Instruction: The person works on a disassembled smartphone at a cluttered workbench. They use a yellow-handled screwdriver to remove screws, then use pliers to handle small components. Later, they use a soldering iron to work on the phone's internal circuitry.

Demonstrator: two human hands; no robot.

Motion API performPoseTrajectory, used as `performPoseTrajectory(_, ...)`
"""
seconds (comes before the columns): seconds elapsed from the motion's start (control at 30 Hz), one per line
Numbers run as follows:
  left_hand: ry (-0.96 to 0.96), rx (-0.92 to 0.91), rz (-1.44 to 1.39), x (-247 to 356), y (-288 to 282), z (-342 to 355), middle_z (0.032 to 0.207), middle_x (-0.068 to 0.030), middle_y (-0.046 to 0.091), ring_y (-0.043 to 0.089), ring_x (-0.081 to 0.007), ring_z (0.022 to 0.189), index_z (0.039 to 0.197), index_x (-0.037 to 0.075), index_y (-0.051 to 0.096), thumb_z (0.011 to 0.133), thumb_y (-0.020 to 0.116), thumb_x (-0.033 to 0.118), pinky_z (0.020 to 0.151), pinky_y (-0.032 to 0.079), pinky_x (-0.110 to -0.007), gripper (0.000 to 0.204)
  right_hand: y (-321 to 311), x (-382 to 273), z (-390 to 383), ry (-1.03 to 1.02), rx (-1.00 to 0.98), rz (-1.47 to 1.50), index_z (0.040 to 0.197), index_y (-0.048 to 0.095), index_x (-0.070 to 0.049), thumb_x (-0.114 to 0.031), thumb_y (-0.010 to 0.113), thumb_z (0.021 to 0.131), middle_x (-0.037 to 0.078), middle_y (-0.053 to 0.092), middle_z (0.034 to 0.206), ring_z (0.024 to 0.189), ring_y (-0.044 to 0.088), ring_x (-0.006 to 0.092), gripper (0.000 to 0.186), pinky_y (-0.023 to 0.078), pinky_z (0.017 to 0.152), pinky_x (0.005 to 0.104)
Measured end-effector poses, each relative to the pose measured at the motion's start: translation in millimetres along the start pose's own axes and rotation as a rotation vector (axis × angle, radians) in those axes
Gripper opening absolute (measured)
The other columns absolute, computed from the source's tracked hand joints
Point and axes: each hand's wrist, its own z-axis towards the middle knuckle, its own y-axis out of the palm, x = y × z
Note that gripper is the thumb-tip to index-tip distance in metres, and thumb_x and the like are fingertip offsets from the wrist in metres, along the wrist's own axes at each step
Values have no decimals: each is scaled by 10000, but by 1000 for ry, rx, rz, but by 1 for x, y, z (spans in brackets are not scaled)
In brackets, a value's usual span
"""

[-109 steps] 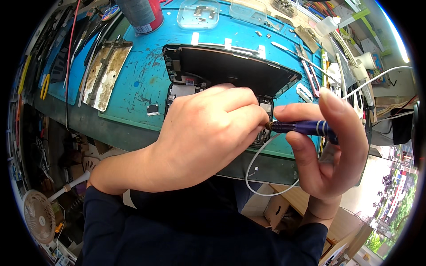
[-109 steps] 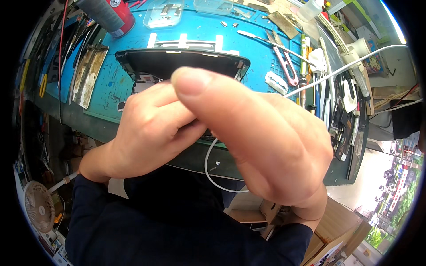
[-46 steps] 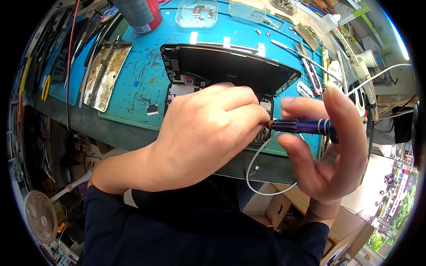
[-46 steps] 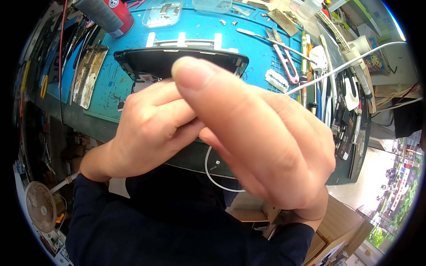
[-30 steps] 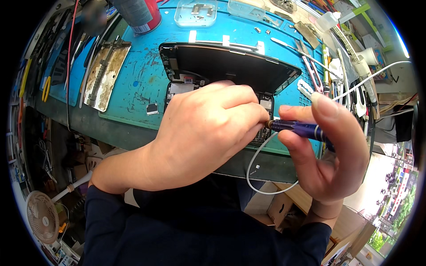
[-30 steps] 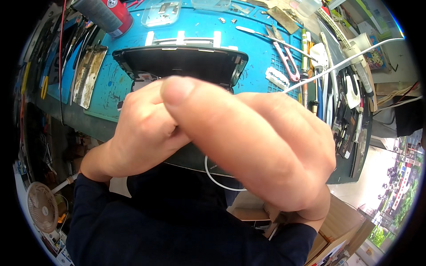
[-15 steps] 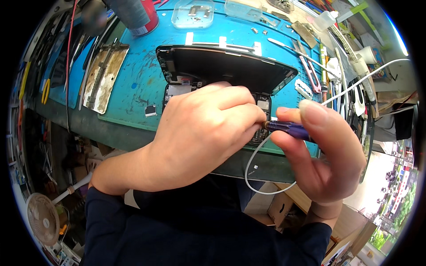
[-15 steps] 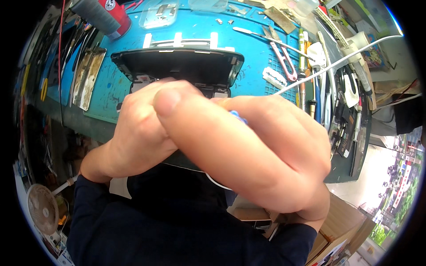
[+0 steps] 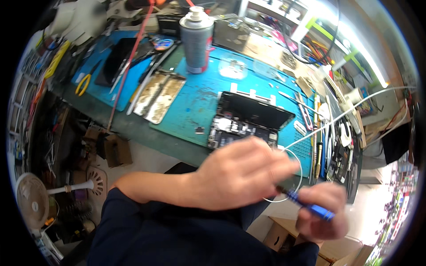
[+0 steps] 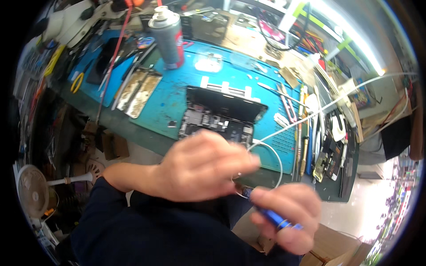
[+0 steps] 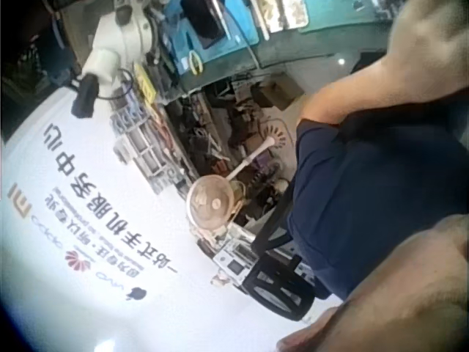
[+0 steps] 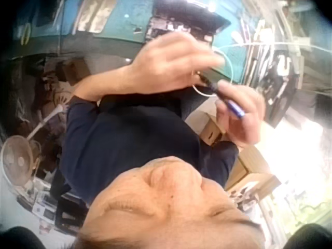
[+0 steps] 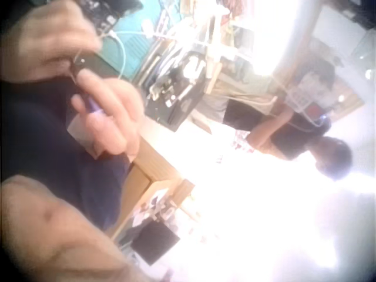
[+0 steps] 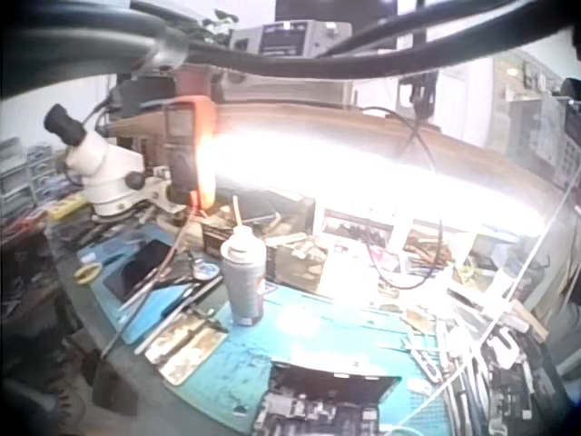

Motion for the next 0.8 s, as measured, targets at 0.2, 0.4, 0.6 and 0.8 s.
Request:
performPoseTrajectory(0.2,-152,-233,-6,30,-43,-67,924,-42,706,688,-212,824,1194,60,716,813,789,113,708,530,-337,391,11,-43,-12,181,-385,56,1412,452,-135,-229,846,874,185,749,1041,859,728,321,674,617,715,369)
performPoseTrajectory(0.4,-560,97,511,-3,-144,-88,946,-114,675,658,-282,769,1134,29,685,916,747,102,693,527,-384,238,-8,-35,-65,535,109,-222,1465,493,-22,-84,667,1003,186,707,1125,854,688,221,498,563,789,359)
performPoseTrajectory(0.6,-816,201,999,-34,-203,-112,958,-61,644,658,-238,745,1121,43,734,938,742,192,697,518,-371,236,64,-35,14,279,-264,-208,1016,728,-39,11,801,807,101,657,890,751,640,281,226,521,650,366)
performPoseTrajectory(0.8,-956,223,921,-60,-204,-109,907,-58,657,618,-181,720,1229,43,709,929,753,221,691,505,-339,352,136,2,70,227,-511,-368,916,634,-52,-87,742,855,89,605,892,782,687,268,128,562,666,375)
